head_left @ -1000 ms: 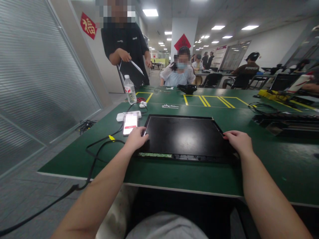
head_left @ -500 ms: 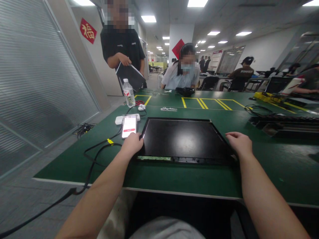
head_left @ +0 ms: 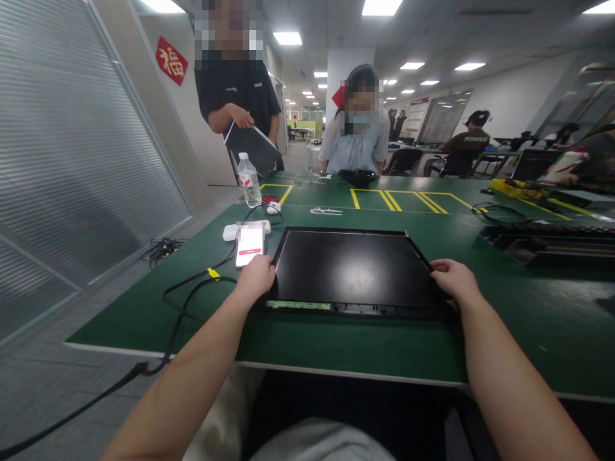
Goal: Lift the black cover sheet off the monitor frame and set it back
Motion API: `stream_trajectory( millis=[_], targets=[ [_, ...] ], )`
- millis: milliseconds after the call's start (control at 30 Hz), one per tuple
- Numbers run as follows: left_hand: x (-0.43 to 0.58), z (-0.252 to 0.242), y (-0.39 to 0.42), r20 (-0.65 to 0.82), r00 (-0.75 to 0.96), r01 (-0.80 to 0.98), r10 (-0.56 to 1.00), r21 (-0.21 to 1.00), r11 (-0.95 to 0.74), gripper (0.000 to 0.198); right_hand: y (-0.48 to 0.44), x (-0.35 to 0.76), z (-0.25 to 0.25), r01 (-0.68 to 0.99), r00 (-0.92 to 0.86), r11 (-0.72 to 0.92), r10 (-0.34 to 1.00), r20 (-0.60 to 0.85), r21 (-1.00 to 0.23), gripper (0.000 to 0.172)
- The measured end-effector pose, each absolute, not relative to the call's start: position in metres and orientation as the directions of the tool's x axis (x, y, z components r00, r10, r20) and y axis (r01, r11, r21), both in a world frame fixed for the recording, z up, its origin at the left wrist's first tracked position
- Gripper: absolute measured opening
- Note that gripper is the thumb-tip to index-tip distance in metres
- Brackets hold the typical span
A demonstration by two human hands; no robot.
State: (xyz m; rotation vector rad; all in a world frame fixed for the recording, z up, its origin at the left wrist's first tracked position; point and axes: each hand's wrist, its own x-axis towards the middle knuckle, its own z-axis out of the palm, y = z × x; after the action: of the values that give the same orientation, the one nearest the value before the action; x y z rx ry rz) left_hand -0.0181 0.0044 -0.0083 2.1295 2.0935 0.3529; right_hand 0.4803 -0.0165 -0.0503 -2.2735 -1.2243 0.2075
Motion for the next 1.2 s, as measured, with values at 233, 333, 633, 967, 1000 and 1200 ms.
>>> stream_trajectory(
  millis=[233,333,633,967,1000,1200],
  targets=[
    [-0.018,-0.009,0.007,0.145,0.0,0.847,0.989,0.527,-0.077,0.027,-0.019,0.486,-0.049,0.722,0.614,-0.489,0.779,0.127,-0.49,0.036],
    [-0.016,-0.01,0.006,0.143,-0.076,0.715,0.987,0.698,-0.046,0.021,-0.02,0.487,-0.048,0.706,0.628,-0.496,0.768,0.125,-0.505,0.035],
    [-0.007,-0.008,0.0,-0.135,-0.279,0.174,0.951,0.966,0.189,0.029,-0.026,0.475,-0.037,0.668,0.655,-0.529,0.751,0.077,-0.523,0.033],
    [0.0,-0.005,-0.001,-0.261,-0.262,-0.121,0.929,0.964,0.237,0.042,-0.026,0.475,-0.036,0.65,0.66,-0.533,0.75,0.054,-0.542,0.038],
    [0.0,-0.005,0.0,-0.267,-0.255,-0.144,0.929,0.961,0.236,0.043,-0.026,0.476,-0.037,0.648,0.659,-0.532,0.751,0.051,-0.545,0.038],
    [0.003,-0.006,0.001,-0.326,-0.22,-0.246,0.92,0.931,0.271,0.056,-0.021,0.484,-0.045,0.68,0.648,-0.496,0.751,0.127,-0.54,0.03]
  ],
)
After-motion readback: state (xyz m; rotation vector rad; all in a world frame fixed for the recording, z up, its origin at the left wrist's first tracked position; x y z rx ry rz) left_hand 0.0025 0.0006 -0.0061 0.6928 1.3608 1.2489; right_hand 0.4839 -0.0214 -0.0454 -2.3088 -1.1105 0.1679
